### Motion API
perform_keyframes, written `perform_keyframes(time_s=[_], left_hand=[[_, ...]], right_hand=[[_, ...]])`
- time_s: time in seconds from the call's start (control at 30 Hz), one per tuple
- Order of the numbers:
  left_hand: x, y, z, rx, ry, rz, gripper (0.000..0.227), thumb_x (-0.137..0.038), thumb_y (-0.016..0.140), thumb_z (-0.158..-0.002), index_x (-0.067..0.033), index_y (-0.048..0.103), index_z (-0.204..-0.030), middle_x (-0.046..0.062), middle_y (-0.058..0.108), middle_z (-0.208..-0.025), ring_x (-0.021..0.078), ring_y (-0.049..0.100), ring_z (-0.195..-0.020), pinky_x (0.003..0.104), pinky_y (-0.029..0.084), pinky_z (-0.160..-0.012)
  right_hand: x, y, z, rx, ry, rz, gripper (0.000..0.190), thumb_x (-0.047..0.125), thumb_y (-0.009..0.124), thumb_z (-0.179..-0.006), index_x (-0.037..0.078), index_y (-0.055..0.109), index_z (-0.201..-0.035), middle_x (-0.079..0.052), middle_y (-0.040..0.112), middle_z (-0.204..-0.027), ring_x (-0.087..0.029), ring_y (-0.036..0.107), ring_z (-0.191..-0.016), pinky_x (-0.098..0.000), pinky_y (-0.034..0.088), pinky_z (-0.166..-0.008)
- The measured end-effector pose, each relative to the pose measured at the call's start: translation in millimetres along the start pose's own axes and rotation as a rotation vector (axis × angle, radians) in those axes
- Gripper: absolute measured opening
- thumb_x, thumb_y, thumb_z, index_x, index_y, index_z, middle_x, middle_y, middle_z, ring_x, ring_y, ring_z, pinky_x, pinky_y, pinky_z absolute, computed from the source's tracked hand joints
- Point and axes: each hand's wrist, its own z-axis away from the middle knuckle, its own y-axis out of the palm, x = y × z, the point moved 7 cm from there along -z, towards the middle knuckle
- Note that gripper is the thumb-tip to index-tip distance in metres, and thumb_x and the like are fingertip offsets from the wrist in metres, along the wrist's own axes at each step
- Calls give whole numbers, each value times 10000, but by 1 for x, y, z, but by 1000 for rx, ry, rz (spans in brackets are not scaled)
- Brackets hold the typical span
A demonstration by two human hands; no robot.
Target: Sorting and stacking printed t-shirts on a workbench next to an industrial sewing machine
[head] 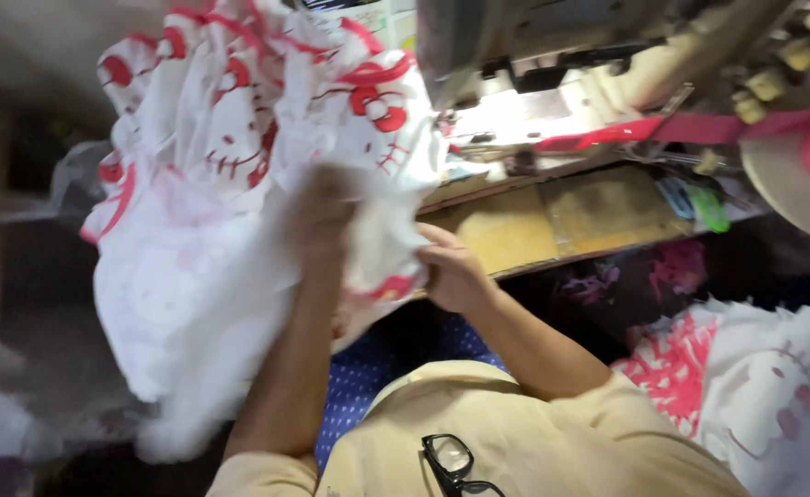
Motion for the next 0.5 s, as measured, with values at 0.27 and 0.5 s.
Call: perform_keyframes(time_s=[0.27,0.5], left_hand=[[30,127,55,536,668,-769,342,-272,508,-986,-176,685,-1262,29,639,-1241,227,562,-1162,396,375,-970],[6,139,52,391,632,-1010,350,-331,501,-890,-172,693,-1136,19,560,-999,226,551,-872,384,482,-753]], right_hand=[[88,-48,60,-51,-34,363,113,114,601,-958,49,671,-1017,-58,697,-760,-136,689,-622,-297,567,-548],[112,-68,59,-45,-139,505,92,75,633,-949,24,665,-880,41,498,-603,-18,417,-491,-164,298,-450]])
